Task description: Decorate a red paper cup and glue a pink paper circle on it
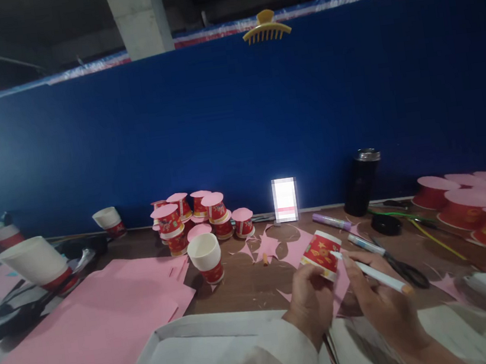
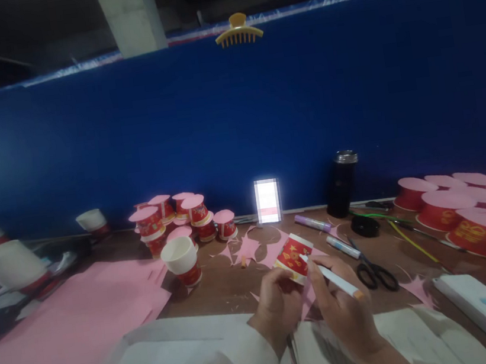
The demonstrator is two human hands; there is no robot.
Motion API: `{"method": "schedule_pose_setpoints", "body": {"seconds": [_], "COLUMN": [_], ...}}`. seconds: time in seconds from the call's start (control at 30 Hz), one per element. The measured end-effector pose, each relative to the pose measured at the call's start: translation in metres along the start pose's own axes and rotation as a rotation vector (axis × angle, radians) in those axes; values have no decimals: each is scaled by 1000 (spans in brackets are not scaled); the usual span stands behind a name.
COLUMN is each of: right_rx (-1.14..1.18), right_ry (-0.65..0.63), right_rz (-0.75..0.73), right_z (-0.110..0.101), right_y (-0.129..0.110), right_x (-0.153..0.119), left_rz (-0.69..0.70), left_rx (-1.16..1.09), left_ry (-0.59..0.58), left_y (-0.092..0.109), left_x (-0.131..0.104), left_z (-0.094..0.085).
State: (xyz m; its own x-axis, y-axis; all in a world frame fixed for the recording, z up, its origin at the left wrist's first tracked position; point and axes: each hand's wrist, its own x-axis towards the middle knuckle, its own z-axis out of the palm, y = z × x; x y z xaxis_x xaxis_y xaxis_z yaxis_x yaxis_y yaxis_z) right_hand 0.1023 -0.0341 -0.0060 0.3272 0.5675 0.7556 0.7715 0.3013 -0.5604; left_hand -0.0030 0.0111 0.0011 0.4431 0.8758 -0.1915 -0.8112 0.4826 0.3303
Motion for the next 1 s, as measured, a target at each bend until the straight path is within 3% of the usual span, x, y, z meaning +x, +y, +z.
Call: {"method": "schedule_pose_setpoints", "body": {"seconds": [0.37, 0.67, 1.0], "right_rx": [-27, -72, -12], "right_ry": [12, 8, -10], "right_rz": [-34, -59, -54], "right_z": [1, 1, 2], "right_y": [-2, 0, -1], "right_x": [0, 0, 2], "left_rz": [2, 16, -71], "left_rx": [24, 21, 80], "left_ry": [-28, 30, 71], "left_y": [0, 1, 3], "left_x": [-1, -2, -7], "left_z": [-1, 1, 7]}}
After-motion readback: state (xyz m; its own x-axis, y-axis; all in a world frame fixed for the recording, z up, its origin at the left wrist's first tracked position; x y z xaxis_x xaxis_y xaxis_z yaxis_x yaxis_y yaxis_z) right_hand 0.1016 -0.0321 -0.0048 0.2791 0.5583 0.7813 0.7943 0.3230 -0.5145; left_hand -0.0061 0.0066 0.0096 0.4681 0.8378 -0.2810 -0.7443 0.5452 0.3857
